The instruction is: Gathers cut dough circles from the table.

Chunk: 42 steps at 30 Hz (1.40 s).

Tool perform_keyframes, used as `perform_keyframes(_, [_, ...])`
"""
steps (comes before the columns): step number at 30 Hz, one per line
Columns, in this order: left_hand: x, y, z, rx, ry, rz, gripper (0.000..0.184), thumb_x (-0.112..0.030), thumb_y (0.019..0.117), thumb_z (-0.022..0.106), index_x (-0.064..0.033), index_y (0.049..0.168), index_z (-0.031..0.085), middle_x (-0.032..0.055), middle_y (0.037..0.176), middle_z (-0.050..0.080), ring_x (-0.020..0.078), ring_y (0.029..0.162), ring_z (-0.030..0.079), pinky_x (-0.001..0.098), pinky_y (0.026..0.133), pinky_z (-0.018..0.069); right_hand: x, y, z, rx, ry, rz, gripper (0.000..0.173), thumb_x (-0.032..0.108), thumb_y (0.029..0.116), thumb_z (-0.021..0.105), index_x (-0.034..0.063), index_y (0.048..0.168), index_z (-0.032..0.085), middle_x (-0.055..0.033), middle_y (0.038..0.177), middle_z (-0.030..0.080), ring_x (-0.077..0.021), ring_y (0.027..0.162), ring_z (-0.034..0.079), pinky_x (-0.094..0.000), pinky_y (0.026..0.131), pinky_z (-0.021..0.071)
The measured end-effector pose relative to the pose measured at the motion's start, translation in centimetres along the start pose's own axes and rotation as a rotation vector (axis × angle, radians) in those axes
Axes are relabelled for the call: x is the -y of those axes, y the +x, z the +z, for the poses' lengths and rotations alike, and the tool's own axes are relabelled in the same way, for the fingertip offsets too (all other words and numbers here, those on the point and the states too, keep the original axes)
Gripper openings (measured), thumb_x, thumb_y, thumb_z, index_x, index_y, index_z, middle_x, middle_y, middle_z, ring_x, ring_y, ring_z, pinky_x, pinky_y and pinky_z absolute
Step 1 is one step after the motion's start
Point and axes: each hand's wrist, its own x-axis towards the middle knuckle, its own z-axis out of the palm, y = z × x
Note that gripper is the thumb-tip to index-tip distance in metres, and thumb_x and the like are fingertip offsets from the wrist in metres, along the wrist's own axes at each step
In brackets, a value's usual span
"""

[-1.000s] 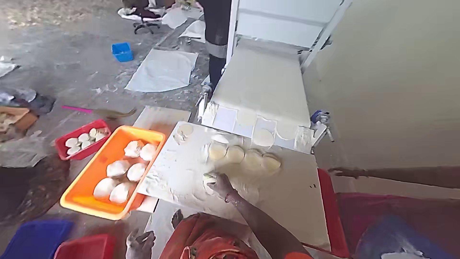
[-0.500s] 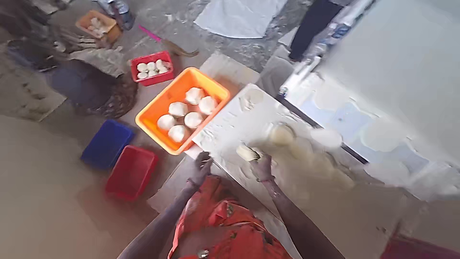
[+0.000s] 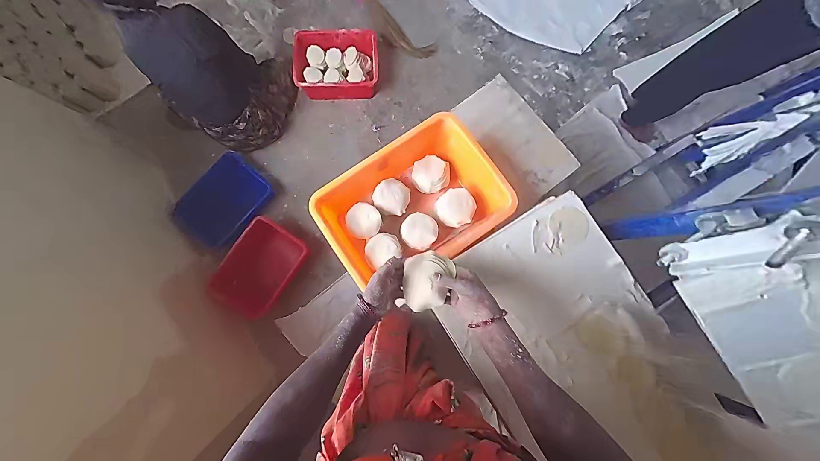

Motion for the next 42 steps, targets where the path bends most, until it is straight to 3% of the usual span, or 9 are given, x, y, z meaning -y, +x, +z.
perform_keyframes(4, [-5.2, 6.2, -3.2, -0.102, 0.446, 0.118, 0.036, -0.012, 0.1042, 0.056, 0.0036, 0.136, 0.052, 0.0191, 0.113, 0.067, 0.023, 0.09, 0.068, 0.0407, 0.078, 0.0591, 1.9, 8.6, 3.2, -0.016, -0.29, -0.272, 0.043, 0.01, 0.0966, 0.067, 0.0048, 0.138, 0.059, -0.0173, 0.123, 0.068, -0.025, 0.104, 0.068, -0.0451, 0.088, 0.0569])
perform_keyframes(12, [-11.5, 20.3, -7.9, -0.33, 1.21, 0.063, 0.043, -0.022, 0.1035, 0.06, 0.0003, 0.139, 0.054, 0.0301, 0.124, 0.065, 0.0472, 0.118, 0.063, 0.0638, 0.102, 0.0473, 3.6, 20.8, 8.9, -0.186, -0.485, -0.298, 0.055, 0.012, 0.0968, 0.066, 0.0093, 0.149, 0.047, -0.0229, 0.133, 0.062, -0.0382, 0.109, 0.065, -0.0548, 0.083, 0.0558])
perform_keyframes(18, [-10.6, 16.8, -5.1, -0.425, 1.457, 0.229, 0.047, -0.023, 0.1054, 0.054, 0.008, 0.14, 0.051, 0.0366, 0.139, 0.053, 0.0527, 0.132, 0.05, 0.0675, 0.109, 0.0384, 3.4, 14.9, 7.2, -0.297, -0.647, -0.584, 0.058, 0.011, 0.0952, 0.067, -0.0053, 0.147, 0.047, -0.0254, 0.143, 0.057, -0.0326, 0.132, 0.058, -0.0435, 0.112, 0.0471])
perform_keyframes(22, [-2.3, 11.0, 1.8, -0.134, 1.34, 0.593, 0.045, -0.019, 0.1057, 0.049, 0.0115, 0.139, 0.052, 0.0347, 0.142, 0.053, 0.0469, 0.136, 0.051, 0.053, 0.115, 0.0397, -5.6, 5.1, 0.5, -0.324, -0.459, -0.831, 0.044, 0.007, 0.0963, 0.06, -0.011, 0.136, 0.057, -0.0262, 0.14, 0.059, -0.0349, 0.135, 0.056, -0.0435, 0.115, 0.0452])
perform_keyframes(29, [15.3, 6.2, 10.9, 0.022, 1.572, 0.723, 0.08, -0.047, 0.1007, 0.045, 0.0123, 0.153, 0.033, 0.0412, 0.16, 0.02, 0.0594, 0.15, 0.015, 0.0648, 0.124, 0.0093, -21.6, -5.3, -11.9, -0.436, -0.665, -0.785, 0.045, 0.019, 0.1035, 0.049, 0.0023, 0.144, 0.057, -0.0153, 0.158, 0.048, -0.031, 0.153, 0.033, -0.0503, 0.129, 0.0174])
perform_keyframes(31, [18.2, 3.0, 16.1, 0.132, 1.645, 0.643, 0.079, -0.043, 0.1, 0.049, 0.0135, 0.152, 0.034, 0.0386, 0.159, 0.027, 0.0539, 0.151, 0.023, 0.0621, 0.125, 0.0148, -23.9, -7.9, -15.7, -0.536, -0.687, -0.763, 0.048, 0.025, 0.1055, 0.043, 0.0026, 0.146, 0.055, -0.0145, 0.158, 0.047, -0.0299, 0.153, 0.035, -0.0504, 0.128, 0.0202])
perform_keyframes(34, [19.2, -5.8, 31.5, 0.315, 1.845, 0.019, 0.066, -0.023, 0.1079, 0.05, 0.0093, 0.158, 0.021, 0.03, 0.166, 0.018, 0.0407, 0.156, 0.017, 0.0511, 0.128, 0.0134, -25.5, -13.0, -22.5, -0.568, -0.658, -0.661, 0.047, 0.02, 0.1065, 0.044, -0.0008, 0.148, 0.052, -0.0165, 0.159, 0.046, -0.0317, 0.151, 0.038, -0.0503, 0.127, 0.0246])
perform_keyframes(39, [27.8, -12.2, 40.3, 0.701, 1.741, -0.06, 0.053, -0.012, 0.1085, 0.045, 0.007, 0.156, 0.032, 0.0258, 0.166, 0.024, 0.0374, 0.157, 0.019, 0.0466, 0.128, 0.0136, -32.1, -18.4, -34.1, -0.668, -0.731, -0.543, 0.053, 0.035, 0.1121, 0.032, 0.0052, 0.152, 0.05, -0.0117, 0.16, 0.046, -0.026, 0.151, 0.039, -0.0445, 0.124, 0.0324])
perform_keyframes(42, [32.2, -9.8, 37.1, 0.854, 1.733, 0.145, 0.053, -0.018, 0.1066, 0.05, 0.0024, 0.154, 0.039, 0.0213, 0.165, 0.03, 0.0347, 0.155, 0.026, 0.0469, 0.126, 0.0225, -33.3, -22.2, -39.8, -0.927, -0.621, -0.566, 0.041, 0.026, 0.1062, 0.05, -0.0009, 0.134, 0.065, -0.0183, 0.145, 0.06, -0.0287, 0.139, 0.054, -0.042, 0.118, 0.0422])
